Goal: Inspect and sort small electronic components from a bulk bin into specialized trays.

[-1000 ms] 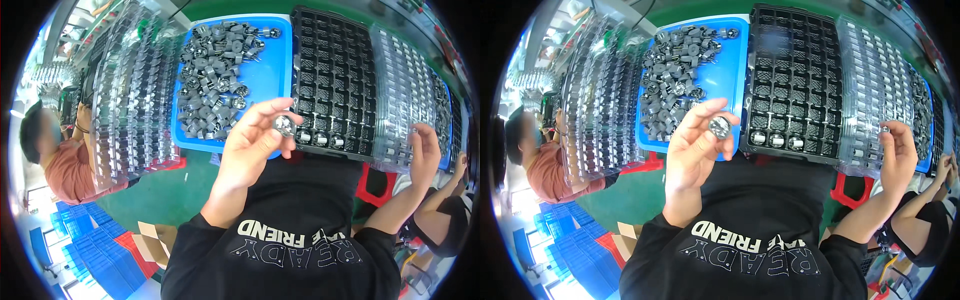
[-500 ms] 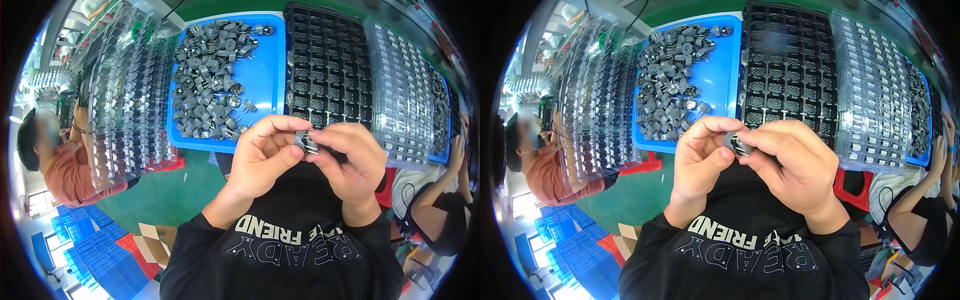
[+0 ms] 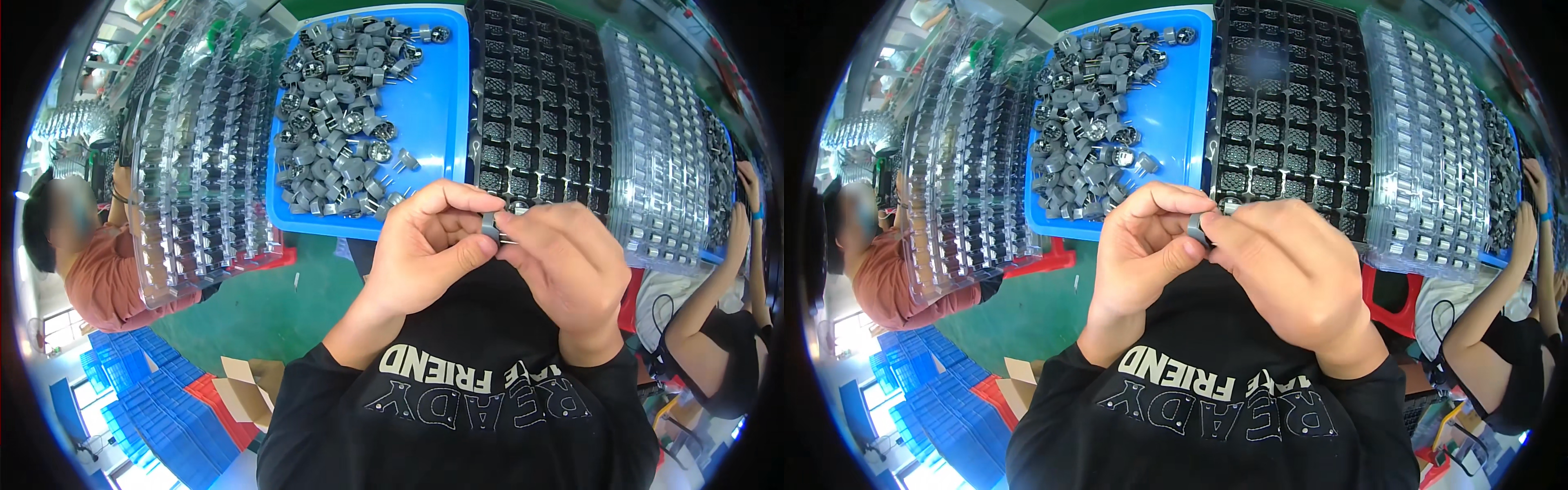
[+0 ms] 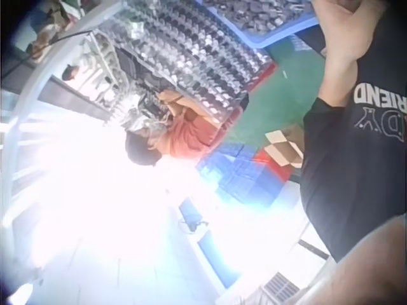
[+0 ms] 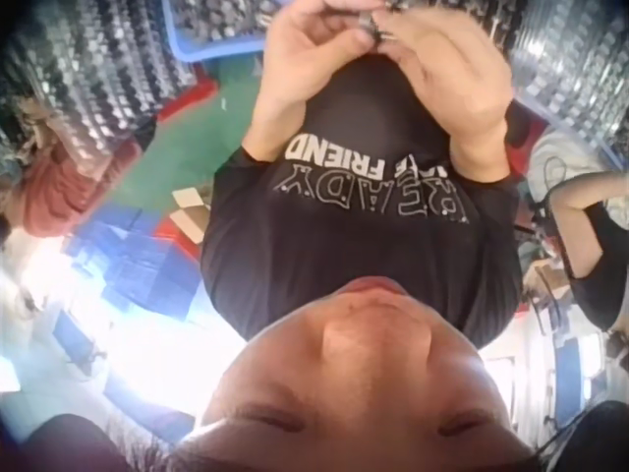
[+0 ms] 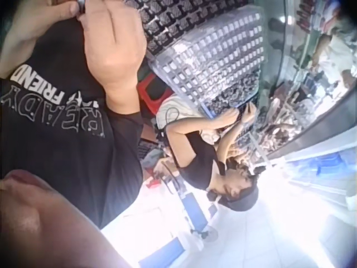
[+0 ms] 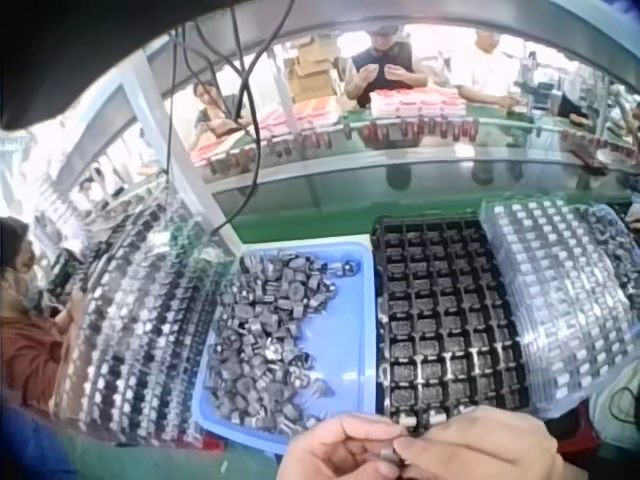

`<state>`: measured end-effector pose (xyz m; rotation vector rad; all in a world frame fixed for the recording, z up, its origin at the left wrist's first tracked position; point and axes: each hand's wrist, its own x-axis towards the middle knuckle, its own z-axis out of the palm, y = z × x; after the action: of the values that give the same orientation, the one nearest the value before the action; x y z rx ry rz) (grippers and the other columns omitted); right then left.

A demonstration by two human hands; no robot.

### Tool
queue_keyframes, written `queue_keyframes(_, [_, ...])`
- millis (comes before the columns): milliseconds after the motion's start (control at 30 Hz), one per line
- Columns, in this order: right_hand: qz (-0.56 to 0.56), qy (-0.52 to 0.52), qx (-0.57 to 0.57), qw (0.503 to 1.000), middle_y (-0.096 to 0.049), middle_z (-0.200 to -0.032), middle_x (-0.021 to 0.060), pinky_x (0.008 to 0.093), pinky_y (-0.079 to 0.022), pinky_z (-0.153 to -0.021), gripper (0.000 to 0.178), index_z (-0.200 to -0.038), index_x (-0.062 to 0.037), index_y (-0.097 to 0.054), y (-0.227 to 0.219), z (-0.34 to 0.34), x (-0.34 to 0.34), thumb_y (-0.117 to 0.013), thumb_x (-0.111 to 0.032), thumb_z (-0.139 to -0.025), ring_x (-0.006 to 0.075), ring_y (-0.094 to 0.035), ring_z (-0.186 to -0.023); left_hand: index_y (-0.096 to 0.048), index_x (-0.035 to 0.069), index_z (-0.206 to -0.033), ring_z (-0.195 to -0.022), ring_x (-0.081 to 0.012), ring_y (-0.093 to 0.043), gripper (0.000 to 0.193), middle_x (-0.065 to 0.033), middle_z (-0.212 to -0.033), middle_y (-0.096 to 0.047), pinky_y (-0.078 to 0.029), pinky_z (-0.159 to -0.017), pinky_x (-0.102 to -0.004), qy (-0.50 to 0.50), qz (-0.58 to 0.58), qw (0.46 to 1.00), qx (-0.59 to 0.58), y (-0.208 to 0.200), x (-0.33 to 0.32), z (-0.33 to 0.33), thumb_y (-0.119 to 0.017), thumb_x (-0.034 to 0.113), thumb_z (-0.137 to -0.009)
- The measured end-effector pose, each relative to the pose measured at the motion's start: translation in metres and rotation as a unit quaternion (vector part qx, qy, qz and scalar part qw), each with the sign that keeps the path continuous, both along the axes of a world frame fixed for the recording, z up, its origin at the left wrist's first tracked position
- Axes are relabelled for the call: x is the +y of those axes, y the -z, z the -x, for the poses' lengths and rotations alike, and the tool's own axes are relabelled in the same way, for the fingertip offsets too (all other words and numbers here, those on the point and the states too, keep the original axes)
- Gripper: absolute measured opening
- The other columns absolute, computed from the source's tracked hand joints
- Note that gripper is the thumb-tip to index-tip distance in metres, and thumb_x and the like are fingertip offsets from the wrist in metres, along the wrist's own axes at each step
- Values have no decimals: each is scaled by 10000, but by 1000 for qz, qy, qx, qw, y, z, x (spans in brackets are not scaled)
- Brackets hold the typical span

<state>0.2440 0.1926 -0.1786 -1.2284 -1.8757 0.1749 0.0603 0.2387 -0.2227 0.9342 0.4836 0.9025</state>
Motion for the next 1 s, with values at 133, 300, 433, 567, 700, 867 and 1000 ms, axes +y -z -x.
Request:
queue_keyframes(133, [75, -9, 195, 978, -701, -905, 119, 295, -564, -679, 251, -927, 6, -726, 24, -5, 3, -861, -1, -716, 218, -694, -792, -604, -50, -1202, -1068, -214, -673, 346, -146, -1206, -634, -569, -891, -316, -31, -27, 999, -16, -5, -2, -7, -759, -16, -895])
queue_keyframes(300, [156, 60, 290, 943, -722, -916, 109, 289, -534, -766, 152, -852, 6, -704, 31, -27, -10, -810, 54, -755, 197, -692, -852, -664, 11, -1193, -954, -155, -683, 435, -102, -1190, -672, -561, -807, -303, -67, -210, 921, 321, -21, 4, 0, -780, -81, -783])
queue_keyframes(433, [153, 215, -44, 963, -709, -945, 131, 355, -517, -827, 124, -853, -3, -670, 14, -63, -26, -727, 65, -766, 249, -677, -886, -706, 77, -1170, -963, -278, -643, 427, -118, -1097, -696, -487, -858, -394, -67, -446, 681, 577, -14, 26, 41, -775, 9, -755])
queue_keyframes(567, [189, 170, -211, 944, -682, -902, 63, 499, -471, -1024, 140, -834, -46, -655, 16, -68, -28, -757, -2, -748, 289, -652, -912, -736, 117, -998, -938, -270, -602, 242, -36, -983, -675, -424, -869, -397, -13, -447, 646, 619, -9, 29, 40, -801, 105, -765])
queue_keyframes(700, [195, 181, -228, 937, -662, -926, 45, 547, -395, -1128, 110, -847, -72, -678, 24, -69, -30, -738, -22, -769, 277, -634, -944, -738, 122, -917, -929, -262, -601, 190, -23, -933, -663, -415, -869, -399, -7, -455, 646, 612, -8, 37, 32, -816, 113, -743])
queue_keyframes(867, [200, 179, -183, 946, -677, -1014, 68, 562, -322, -1192, 218, -976, -80, -734, 15, -82, -37, -740, -24, -765, 294, -638, -1029, -714, 106, -873, -915, -265, -606, 164, -28, -907, -659, -411, -874, -399, 3, -464, 656, 595, -5, 42, 33, -808, 89, -739])
queue_keyframes(1000, [201, 352, -90, 910, -705, -984, 109, 366, -499, -824, 305, -1048, -34, -713, 7, -126, -63, -799, -46, -756, 273, -643, -915, -685, 75, -868, -823, -234, -603, 130, -37, -972, -720, -408, -874, -378, -49, -462, 681, 566, 0, 37, 39, -771, 44, -775])
